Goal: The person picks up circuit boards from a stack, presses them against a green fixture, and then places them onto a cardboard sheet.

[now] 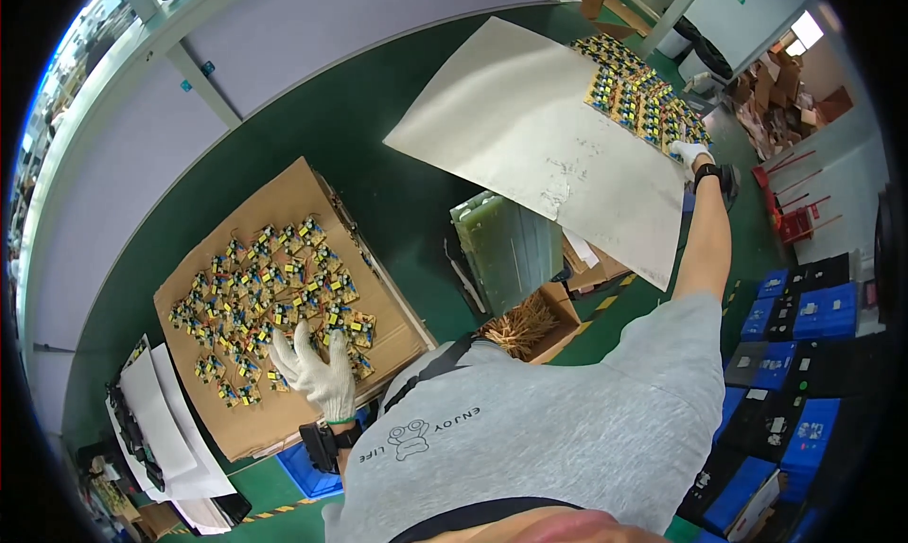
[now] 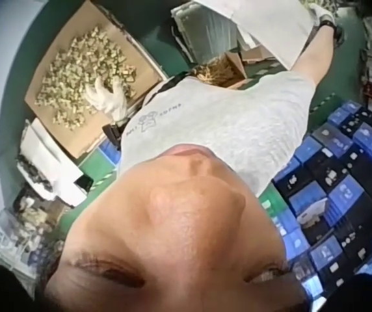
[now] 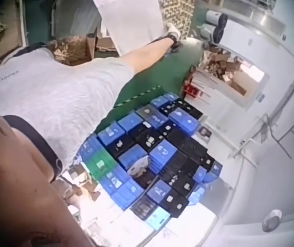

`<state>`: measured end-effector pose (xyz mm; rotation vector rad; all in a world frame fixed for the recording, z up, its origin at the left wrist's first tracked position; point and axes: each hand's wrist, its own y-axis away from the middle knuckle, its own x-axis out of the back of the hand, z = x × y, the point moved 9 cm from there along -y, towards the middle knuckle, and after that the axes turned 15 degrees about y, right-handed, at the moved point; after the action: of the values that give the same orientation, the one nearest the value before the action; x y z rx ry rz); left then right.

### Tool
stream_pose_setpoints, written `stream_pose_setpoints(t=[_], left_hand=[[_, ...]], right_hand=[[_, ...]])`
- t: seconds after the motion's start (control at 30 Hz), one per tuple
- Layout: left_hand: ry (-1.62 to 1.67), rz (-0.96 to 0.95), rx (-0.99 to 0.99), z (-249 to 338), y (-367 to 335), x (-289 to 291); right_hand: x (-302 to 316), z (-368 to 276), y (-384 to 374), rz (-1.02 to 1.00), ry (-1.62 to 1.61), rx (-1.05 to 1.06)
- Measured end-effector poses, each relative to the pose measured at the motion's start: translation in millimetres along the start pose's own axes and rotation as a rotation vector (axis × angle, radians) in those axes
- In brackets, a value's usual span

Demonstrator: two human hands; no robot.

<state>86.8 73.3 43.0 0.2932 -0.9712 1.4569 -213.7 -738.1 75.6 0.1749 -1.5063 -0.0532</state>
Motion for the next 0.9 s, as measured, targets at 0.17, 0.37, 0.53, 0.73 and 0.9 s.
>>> stream_pose_setpoints(t=[0.17,0.37,0.53,0.73,0.9], left_hand=[[0.011,-0.020,-0.013,10.1,-9.9,-3.2],[0.066,0.004,-0.112,23.9,-11.4,-1.7],[0.230,-0.038,-0.189,44.6,-18.7,-7.2],[0.824,-0.466,-0.084,112.5,-22.5,-50.9],[1.542,-1.116,0.392,170.1,18.8,-114.5]], right_hand=[[-6.1,-10.5,13.0,-0.043,0.114,0.123],[-4.0,37.0,56.3,-0.123,-0.597,-0.039],[0.5,10.8,213.4,-0.022,-0.880,0.190],[-27.1,-90.2,410.7,-0.221,-1.012,0.410],[-85.5,-144.0,484.5,-0.209,-0.934,0.596]])
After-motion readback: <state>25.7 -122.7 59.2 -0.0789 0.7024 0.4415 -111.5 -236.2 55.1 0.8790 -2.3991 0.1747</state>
